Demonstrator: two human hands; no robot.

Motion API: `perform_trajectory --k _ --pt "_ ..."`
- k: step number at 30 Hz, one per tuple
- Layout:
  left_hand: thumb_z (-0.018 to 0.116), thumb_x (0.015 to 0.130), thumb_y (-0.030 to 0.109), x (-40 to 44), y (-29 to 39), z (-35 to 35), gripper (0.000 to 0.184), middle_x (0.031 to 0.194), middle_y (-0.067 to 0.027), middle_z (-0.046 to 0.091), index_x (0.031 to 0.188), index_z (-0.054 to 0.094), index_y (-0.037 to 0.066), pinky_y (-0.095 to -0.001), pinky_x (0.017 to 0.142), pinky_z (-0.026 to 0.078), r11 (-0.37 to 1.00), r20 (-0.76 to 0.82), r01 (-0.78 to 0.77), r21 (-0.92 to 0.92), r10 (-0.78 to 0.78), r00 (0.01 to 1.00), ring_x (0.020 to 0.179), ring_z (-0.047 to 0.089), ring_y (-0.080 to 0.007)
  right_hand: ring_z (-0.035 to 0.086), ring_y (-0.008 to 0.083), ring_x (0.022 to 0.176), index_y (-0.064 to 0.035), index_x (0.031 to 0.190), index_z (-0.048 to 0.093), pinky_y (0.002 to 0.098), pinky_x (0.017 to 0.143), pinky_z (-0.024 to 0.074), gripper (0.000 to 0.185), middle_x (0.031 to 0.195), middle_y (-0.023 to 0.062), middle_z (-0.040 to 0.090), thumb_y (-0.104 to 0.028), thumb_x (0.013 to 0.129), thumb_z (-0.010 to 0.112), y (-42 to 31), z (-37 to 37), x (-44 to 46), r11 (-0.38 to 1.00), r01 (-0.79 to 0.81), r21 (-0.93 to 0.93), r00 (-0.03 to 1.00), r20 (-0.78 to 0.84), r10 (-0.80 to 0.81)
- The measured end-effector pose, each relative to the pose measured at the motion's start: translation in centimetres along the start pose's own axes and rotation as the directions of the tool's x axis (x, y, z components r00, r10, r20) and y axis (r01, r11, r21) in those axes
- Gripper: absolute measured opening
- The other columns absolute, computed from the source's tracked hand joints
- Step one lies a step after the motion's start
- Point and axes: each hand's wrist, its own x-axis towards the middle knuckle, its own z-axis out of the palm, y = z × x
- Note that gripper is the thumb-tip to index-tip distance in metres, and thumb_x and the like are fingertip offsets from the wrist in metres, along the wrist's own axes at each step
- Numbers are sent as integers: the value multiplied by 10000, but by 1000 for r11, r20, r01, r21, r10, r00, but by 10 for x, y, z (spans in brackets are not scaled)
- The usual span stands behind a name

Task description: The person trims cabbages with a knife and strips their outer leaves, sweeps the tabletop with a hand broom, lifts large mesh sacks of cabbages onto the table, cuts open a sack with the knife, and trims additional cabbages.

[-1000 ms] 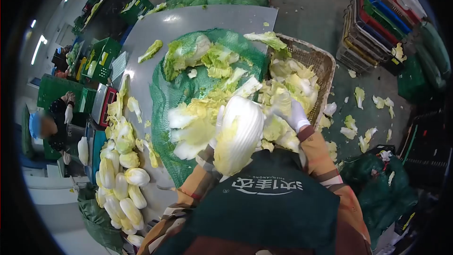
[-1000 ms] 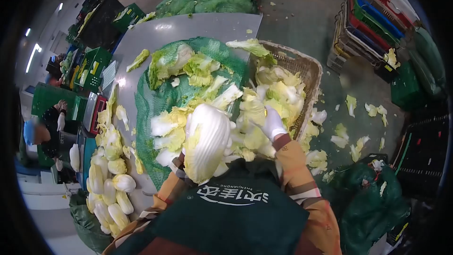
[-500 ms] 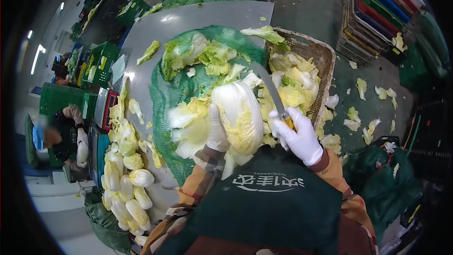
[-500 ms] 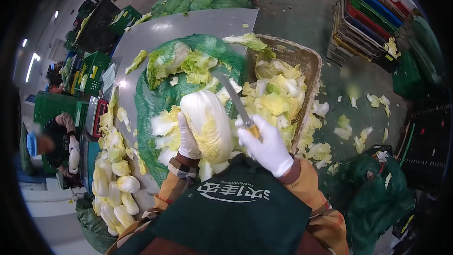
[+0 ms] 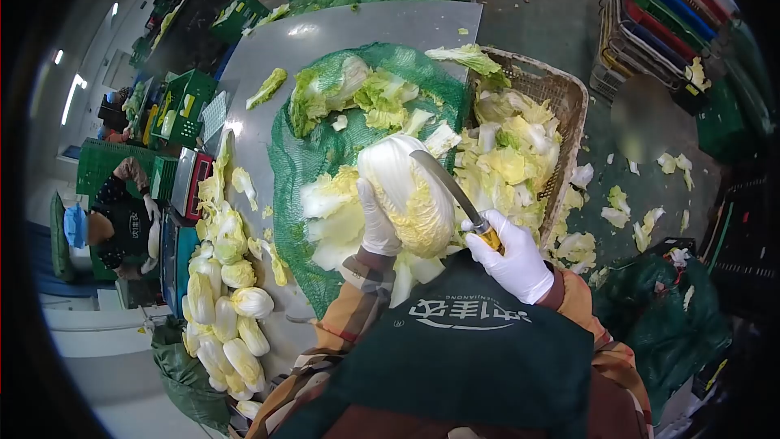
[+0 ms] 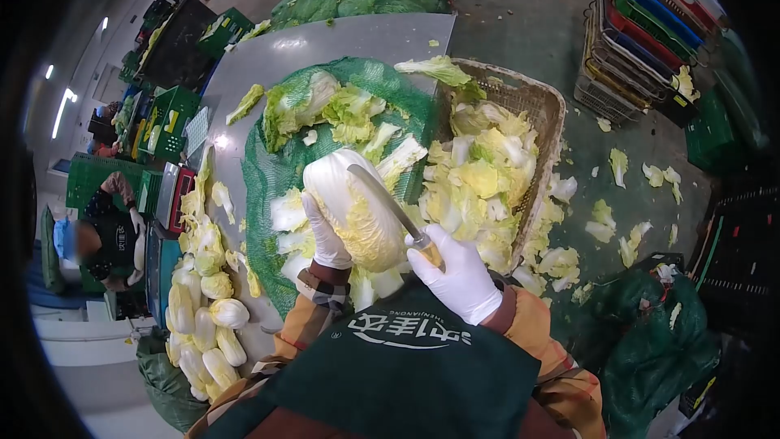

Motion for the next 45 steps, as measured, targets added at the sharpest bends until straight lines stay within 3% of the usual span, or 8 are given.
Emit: perform_trajectory --k 5,15,19,21,26,31,38,45 --pt "420 874 724 -2 3 13 811 1362 -80 502 1416 406 120 -414 1039 419 998 -9 -60 -14 60 998 1208 508 -253 654 206 692 -43 1046 593 297 655 494 189 795 137 656 -144 890 625 -1 0 -6 998 4 -56 1000 3 -3" --pt "402 872 737 15 18 20 816 1359 -81 502 1417 404 130 -421 1033 421 972 -123 -230 -43 223 967 1204 509 -260 463 38 497 -69 1030 566 188 465 368 132 695 2 557 -136 924 608 -9 -10 -17 872 -425 244 888 300 349" --pt "413 857 749 11 16 20 841 1368 -90 495 1428 386 131 -437 1046 409 988 -9 -113 -107 113 994 1221 499 -273 533 79 601 -48 1000 565 218 569 439 237 750 17 572 -117 835 721 3 -3 3 992 49 120 998 -35 -45" --pt "417 858 746 3 11 32 848 1374 -101 489 1434 373 124 -439 1054 403 998 -7 -37 -47 37 999 1231 494 -280 584 138 755 -41 1051 578 266 685 471 406 843 40 584 -175 746 810 -14 -3 28 910 345 -231 917 -123 -379" --pt "428 922 625 7 -2 32 763 1375 -150 485 1430 359 60 -423 1048 415 988 142 153 24 -155 978 1232 508 -285 575 197 850 -42 1151 577 305 754 473 618 956 76 567 -260 654 872 -21 -12 63 758 509 -409 811 -67 -581" --pt "423 984 496 -7 -3 28 612 1310 -151 538 1395 405 43 -393 1003 459 905 152 425 -2 -420 895 1174 556 -264 628 286 902 -47 1105 559 353 780 509 630 970 114 591 -335 635 863 -7 -38 68 805 475 -357 877 119 -465" --pt "384 969 576 -25 -21 15 700 1381 -159 486 1427 374 48 -411 1041 439 834 199 552 -3 -540 818 1215 533 -275 551 108 726 -32 974 568 264 673 483 416 851 56 584 -176 684 829 16 -41 66 902 362 -236 923 228 -311" --pt "371 964 592 -33 -33 11 692 1369 -157 500 1430 388 80 -420 1021 456 754 162 643 -132 -624 764 1204 539 -276 577 88 685 -17 905 620 250 653 481 178 768 33 636 -145 814 703 34 -48 73 983 67 -173 965 -238 -108"
